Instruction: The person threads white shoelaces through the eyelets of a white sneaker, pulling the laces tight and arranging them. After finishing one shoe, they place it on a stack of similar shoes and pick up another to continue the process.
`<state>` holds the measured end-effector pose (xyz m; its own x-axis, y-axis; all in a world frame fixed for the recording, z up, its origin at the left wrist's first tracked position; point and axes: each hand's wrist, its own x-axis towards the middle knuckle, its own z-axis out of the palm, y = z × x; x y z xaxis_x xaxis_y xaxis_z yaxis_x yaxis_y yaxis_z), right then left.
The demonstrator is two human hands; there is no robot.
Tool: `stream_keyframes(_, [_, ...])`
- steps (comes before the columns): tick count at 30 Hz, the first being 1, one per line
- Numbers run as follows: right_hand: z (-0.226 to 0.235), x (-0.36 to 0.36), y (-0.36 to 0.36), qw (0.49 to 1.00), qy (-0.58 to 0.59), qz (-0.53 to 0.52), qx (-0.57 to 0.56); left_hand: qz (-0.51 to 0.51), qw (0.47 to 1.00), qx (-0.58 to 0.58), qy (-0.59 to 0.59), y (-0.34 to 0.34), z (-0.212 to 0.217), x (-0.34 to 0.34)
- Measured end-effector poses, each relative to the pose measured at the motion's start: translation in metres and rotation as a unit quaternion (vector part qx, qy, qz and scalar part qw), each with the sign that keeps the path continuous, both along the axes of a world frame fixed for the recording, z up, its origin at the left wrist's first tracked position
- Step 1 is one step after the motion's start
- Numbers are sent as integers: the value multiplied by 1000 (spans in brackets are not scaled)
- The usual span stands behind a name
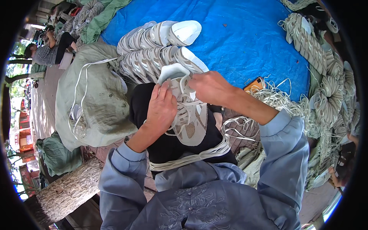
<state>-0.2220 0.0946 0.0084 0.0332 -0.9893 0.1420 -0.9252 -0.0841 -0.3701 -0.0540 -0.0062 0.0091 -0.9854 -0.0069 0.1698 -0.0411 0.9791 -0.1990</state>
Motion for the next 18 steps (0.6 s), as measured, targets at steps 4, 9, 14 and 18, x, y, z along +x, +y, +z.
stream_keyframes(4, [-7, 10, -2, 984, -108, -4, -141, 34, 998, 11, 49, 6, -6, -1])
stream_keyframes(9, [-14, 27, -14, 991, 87, 40, -98, 5, 1000, -10, 28, 9, -8, 0])
stream_keyframes(14, [-9, 24, -18, 975, 133, 81, -159, -20, 999, -31, 18, 1, -6, -2])
stream_keyframes(18, [-2, 16, -15, 972, 130, 69, -183, -29, 999, -38, -6, -2, 6, -2])
